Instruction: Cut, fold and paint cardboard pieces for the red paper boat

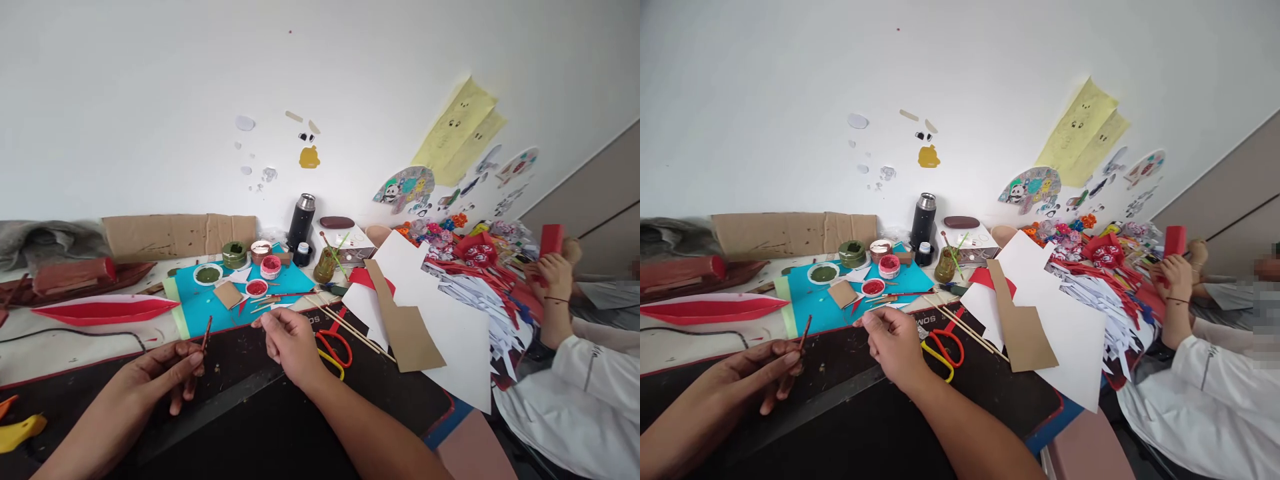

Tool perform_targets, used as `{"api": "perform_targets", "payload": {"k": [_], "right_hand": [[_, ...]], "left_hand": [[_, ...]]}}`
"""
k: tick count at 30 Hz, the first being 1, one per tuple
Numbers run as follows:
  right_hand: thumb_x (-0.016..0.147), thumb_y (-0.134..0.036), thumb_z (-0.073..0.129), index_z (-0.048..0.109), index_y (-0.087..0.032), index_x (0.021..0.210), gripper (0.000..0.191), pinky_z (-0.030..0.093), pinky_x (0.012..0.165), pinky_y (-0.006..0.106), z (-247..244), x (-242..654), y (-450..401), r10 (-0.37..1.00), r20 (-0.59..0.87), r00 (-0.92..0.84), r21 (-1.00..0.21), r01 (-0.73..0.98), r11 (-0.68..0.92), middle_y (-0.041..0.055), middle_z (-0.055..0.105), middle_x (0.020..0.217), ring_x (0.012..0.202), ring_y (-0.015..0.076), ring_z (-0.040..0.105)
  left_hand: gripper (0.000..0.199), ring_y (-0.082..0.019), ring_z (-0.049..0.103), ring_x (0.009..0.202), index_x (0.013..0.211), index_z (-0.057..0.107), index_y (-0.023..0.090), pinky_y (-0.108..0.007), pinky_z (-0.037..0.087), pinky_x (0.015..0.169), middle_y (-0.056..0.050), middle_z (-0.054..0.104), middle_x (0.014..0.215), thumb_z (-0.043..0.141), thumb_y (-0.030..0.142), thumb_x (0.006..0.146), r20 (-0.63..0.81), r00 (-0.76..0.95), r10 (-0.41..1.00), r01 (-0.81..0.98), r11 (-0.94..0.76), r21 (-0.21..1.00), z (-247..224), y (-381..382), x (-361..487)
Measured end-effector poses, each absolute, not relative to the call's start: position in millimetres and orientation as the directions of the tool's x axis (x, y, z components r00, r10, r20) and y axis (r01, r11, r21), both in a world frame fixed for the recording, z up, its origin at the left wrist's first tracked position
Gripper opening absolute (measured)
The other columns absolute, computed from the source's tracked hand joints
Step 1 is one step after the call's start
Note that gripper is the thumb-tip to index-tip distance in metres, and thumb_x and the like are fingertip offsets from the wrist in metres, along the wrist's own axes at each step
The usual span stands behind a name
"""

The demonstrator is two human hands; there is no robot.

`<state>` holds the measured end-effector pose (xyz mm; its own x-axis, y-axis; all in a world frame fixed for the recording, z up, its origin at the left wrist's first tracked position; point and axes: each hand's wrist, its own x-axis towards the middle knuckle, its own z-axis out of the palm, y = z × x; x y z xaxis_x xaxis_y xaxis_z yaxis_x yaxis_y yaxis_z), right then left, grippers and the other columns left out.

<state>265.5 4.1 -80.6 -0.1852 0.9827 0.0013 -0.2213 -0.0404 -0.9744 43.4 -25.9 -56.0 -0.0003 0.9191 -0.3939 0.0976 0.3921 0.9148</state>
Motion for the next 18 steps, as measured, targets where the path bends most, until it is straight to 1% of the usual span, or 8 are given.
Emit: {"api": "perform_targets", "payload": {"k": [2,5,8,12,15,18], "right_hand": [[0.091,-0.072,0.08,0.075,-0.018,0.09,0.053,0.026,0.042,0.024,-77,274,7,0.988,-0.01,-0.153,-0.972,-0.23,-0.046,-0.0105,0.045,0.048,0.04,0.008,0.034],[0.088,-0.073,0.082,0.073,-0.018,0.088,0.056,0.023,0.042,0.024,-72,291,13,0.997,-0.034,-0.063,-0.963,-0.266,-0.05,-0.011,0.043,0.049,0.04,0.0073,0.032],[0.083,-0.075,0.086,0.073,-0.018,0.092,0.059,0.02,0.043,0.023,-69,310,22,0.996,-0.072,0.042,-0.944,-0.324,-0.055,-0.0123,0.041,0.049,0.04,0.0061,0.029],[0.08,-0.075,0.089,0.072,-0.017,0.098,0.063,0.017,0.042,0.022,-64,337,31,0.981,-0.138,0.138,-0.913,-0.4,-0.072,-0.0113,0.047,0.055,0.04,0.0054,0.031],[0.085,-0.08,0.083,0.07,-0.018,0.101,0.065,0.015,0.042,0.022,-61,355,37,0.963,-0.217,0.158,-0.883,-0.453,-0.124,-0.0104,0.049,0.056,0.04,0.0058,0.031],[0.092,-0.084,0.072,0.068,-0.019,0.099,0.066,0.015,0.042,0.021,-59,369,44,0.935,-0.31,0.173,-0.838,-0.515,-0.182,-0.0087,0.05,0.057,0.039,0.0065,0.031]], "left_hand": [[0.079,-0.018,0.051,0.051,0.067,0.076,0.024,-0.029,0.043,0.048,-0.001,0.065,0.055,0.09,0.094,0.032,-0.389,-0.007,0.921,0.09,0.388,0.917,-57,-26,43],[0.074,-0.018,0.052,0.052,0.068,0.078,0.025,-0.028,0.043,0.051,-0.001,0.066,0.056,0.091,0.092,0.041,-0.371,0.012,0.929,0.084,0.369,0.926,-56,-28,41],[0.069,-0.017,0.052,0.052,0.067,0.079,0.026,-0.028,0.044,0.053,-0.001,0.067,0.059,0.091,0.091,0.047,-0.367,0.018,0.93,0.087,0.364,0.927,-54,-29,39],[0.069,-0.019,0.052,0.053,0.064,0.08,0.027,-0.03,0.045,0.052,-0.002,0.067,0.059,0.091,0.093,0.043,-0.386,0.004,0.923,0.085,0.384,0.919,-53,-28,38],[0.069,-0.02,0.053,0.054,0.063,0.08,0.028,-0.031,0.045,0.051,-0.002,0.066,0.058,0.091,0.093,0.041,-0.39,-0.005,0.921,0.086,0.389,0.917,-55,-26,39],[0.066,-0.02,0.053,0.055,0.061,0.079,0.029,-0.031,0.046,0.052,-0.002,0.066,0.058,0.091,0.092,0.045,-0.389,0.015,0.921,0.096,0.385,0.918,-57,-26,39]]}}
